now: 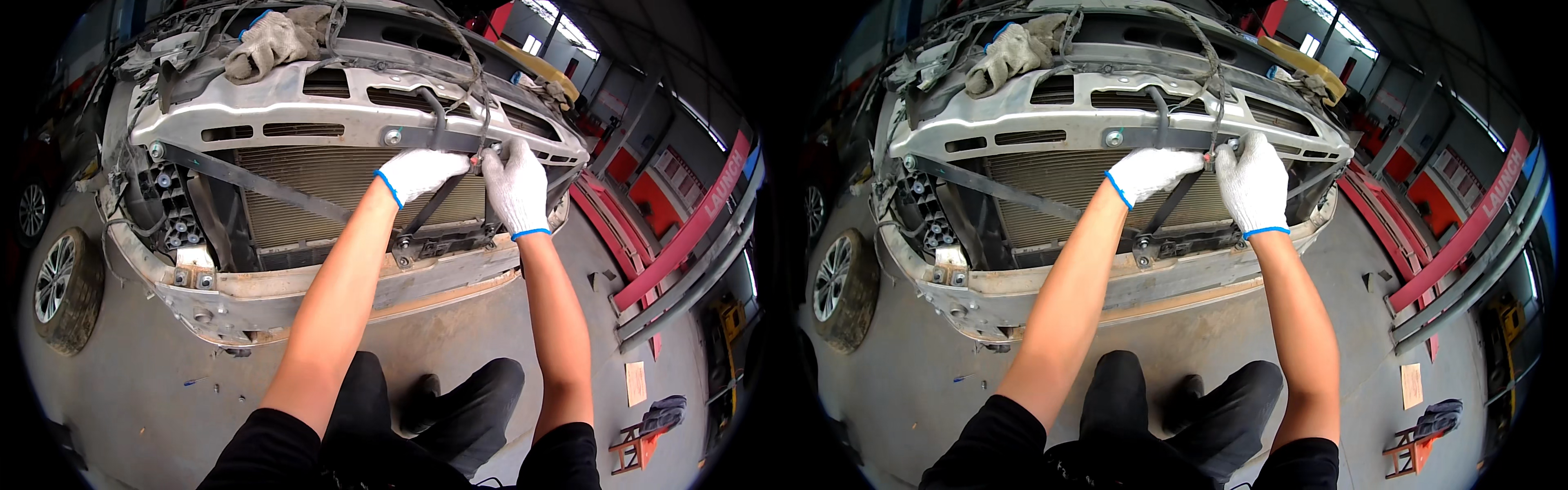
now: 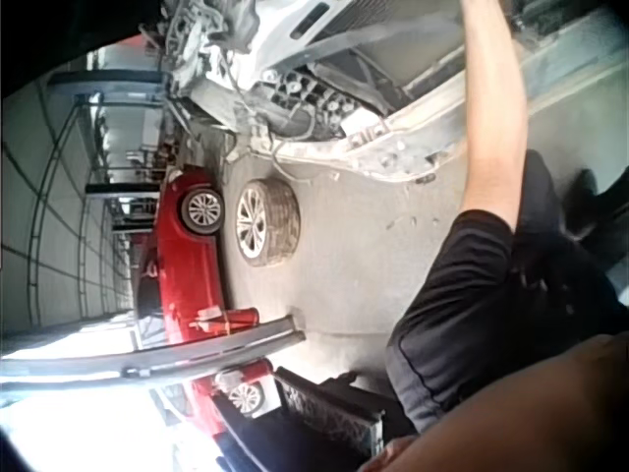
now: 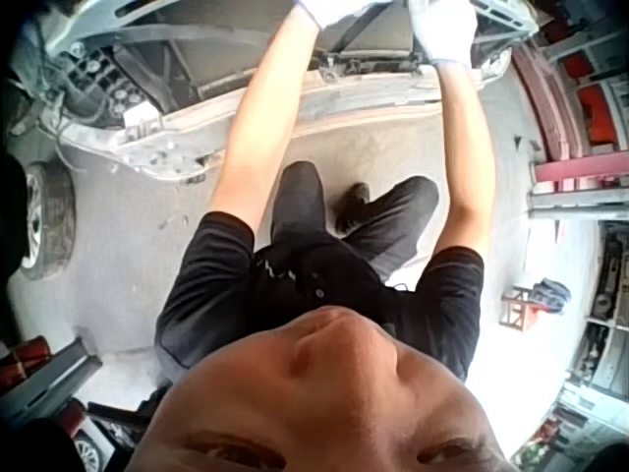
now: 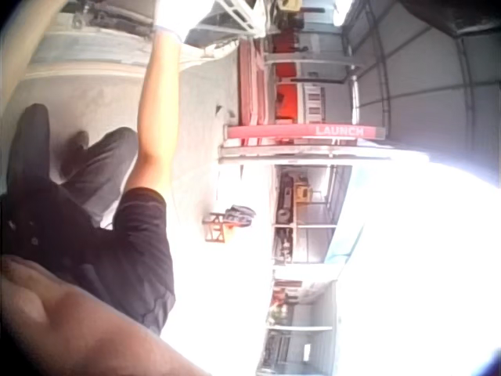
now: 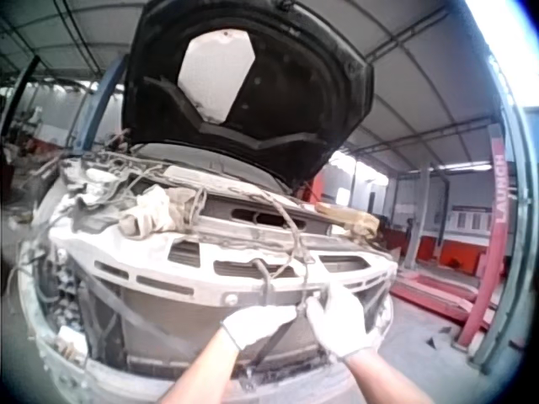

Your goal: The person is working on the front end of a car, specifically the radiator support area. They are seen removing and installing bolts and brackets using a ratchet and socket. The person also handles a metal beam and various small parts.

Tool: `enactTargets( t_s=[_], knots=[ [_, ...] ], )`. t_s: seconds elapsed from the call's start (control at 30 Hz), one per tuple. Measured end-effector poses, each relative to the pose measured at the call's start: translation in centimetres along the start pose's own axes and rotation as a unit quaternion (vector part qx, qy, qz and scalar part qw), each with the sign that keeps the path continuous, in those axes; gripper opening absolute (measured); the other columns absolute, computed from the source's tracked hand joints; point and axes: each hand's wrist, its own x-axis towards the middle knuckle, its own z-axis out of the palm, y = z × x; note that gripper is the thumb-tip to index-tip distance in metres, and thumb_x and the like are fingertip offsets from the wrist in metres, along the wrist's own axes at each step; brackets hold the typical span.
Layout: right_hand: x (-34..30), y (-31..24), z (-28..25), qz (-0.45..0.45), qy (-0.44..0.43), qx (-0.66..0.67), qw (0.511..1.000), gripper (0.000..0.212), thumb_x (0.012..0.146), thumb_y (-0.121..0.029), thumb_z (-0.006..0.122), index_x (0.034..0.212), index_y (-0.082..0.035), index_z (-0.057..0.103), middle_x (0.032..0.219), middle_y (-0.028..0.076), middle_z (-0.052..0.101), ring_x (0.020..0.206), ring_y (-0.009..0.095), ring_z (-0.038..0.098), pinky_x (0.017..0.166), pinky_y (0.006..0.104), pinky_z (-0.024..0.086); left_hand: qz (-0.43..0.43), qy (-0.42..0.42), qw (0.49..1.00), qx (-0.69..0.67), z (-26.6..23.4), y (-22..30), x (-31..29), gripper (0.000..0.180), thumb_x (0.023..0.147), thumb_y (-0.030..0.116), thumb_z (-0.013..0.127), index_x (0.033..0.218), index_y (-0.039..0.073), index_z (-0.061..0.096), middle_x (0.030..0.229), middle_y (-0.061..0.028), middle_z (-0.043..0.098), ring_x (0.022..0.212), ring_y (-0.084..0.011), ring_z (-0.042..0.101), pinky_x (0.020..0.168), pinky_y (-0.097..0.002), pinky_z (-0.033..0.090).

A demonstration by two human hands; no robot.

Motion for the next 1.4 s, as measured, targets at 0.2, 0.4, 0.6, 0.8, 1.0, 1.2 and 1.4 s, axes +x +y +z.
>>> enactTargets(
  t_s=[0.2,0.4,0.6,0.8,1.0,1.2,1.4],
  knots=[
    [1.0,-0.4,-0.5,0.099,-0.079,0.125,0.984,0.04,0.092,-0.035,0.061,0.083,0.004,0.066,0.077,0.026,0.065,0.079,0.043,0.065,0.071,0.0448,0.051,0.059,-0.043,0.932,0.356,-0.6,-0.8,2.1,0.037,0.092,0.041,0.06,0.104,0.007,0.068,0.085,-0.0151,0.068,0.076,-0.0265,0.062,0.072,-0.0388,0.049],
    [0.8,-1.1,-0.4,0.04,-0.043,0.016,0.998,0.045,0.097,-0.038,0.052,0.084,0.003,0.068,0.08,0.027,0.065,0.081,0.045,0.064,0.075,0.0472,0.05,0.059,-0.024,0.95,0.306,0.1,0.0,1.9,0.037,0.094,0.04,0.055,0.101,0.006,0.068,0.085,-0.0146,0.069,0.077,-0.0299,0.062,0.072,-0.039,0.049],
    [0.5,0.2,0.0,0.047,-0.062,0.035,0.996,0.041,0.094,-0.036,0.058,0.083,0.003,0.067,0.08,0.028,0.065,0.08,0.045,0.064,0.073,0.0469,0.05,0.083,0.021,0.972,0.22,0.7,-0.7,1.9,0.035,0.091,0.037,0.06,0.1,0.003,0.067,0.084,-0.0146,0.068,0.077,-0.0243,0.059,0.074,-0.0367,0.048],
    [0.4,-2.3,-1.2,0.063,-0.047,0.057,0.995,0.041,0.093,-0.037,0.059,0.085,0.003,0.066,0.08,0.027,0.066,0.079,0.045,0.064,0.074,0.0465,0.051,0.127,0.052,0.974,0.178,-0.2,-2.0,2.0,0.036,0.089,0.037,0.063,0.102,0.003,0.066,0.084,-0.015,0.066,0.075,-0.0246,0.057,0.074,-0.0378,0.048],
    [1.0,-0.3,-0.7,0.057,-0.086,0.007,0.995,0.053,0.092,-0.046,0.059,0.09,0.007,0.067,0.078,0.027,0.066,0.08,0.042,0.066,0.075,0.0425,0.052,0.06,0.018,0.97,0.236,0.2,-0.8,1.6,0.042,0.088,0.044,0.064,0.102,0.005,0.067,0.083,-0.0171,0.065,0.075,-0.0274,0.058,0.074,-0.0391,0.048],
    [1.1,0.2,-0.4,0.154,-0.128,0.123,0.972,0.054,0.097,-0.044,0.051,0.087,0.007,0.067,0.079,0.028,0.065,0.082,0.044,0.064,0.076,0.0438,0.05,0.152,0.022,0.942,0.299,0.0,-2.5,1.9,0.038,0.094,0.042,0.057,0.103,0.006,0.067,0.086,-0.0182,0.066,0.079,-0.0326,0.061,0.074,-0.0402,0.049],
    [0.3,-0.8,-0.8,0.119,-0.077,0.099,0.985,0.047,0.088,-0.042,0.065,0.089,0.005,0.065,0.074,0.026,0.065,0.075,0.038,0.066,0.074,0.0401,0.051,0.119,-0.042,0.926,0.357,-0.5,-2.0,1.9,0.039,0.096,0.041,0.056,0.099,0.003,0.064,0.088,-0.0176,0.067,0.082,-0.0326,0.062,0.075,-0.0393,0.049]
  ],
)
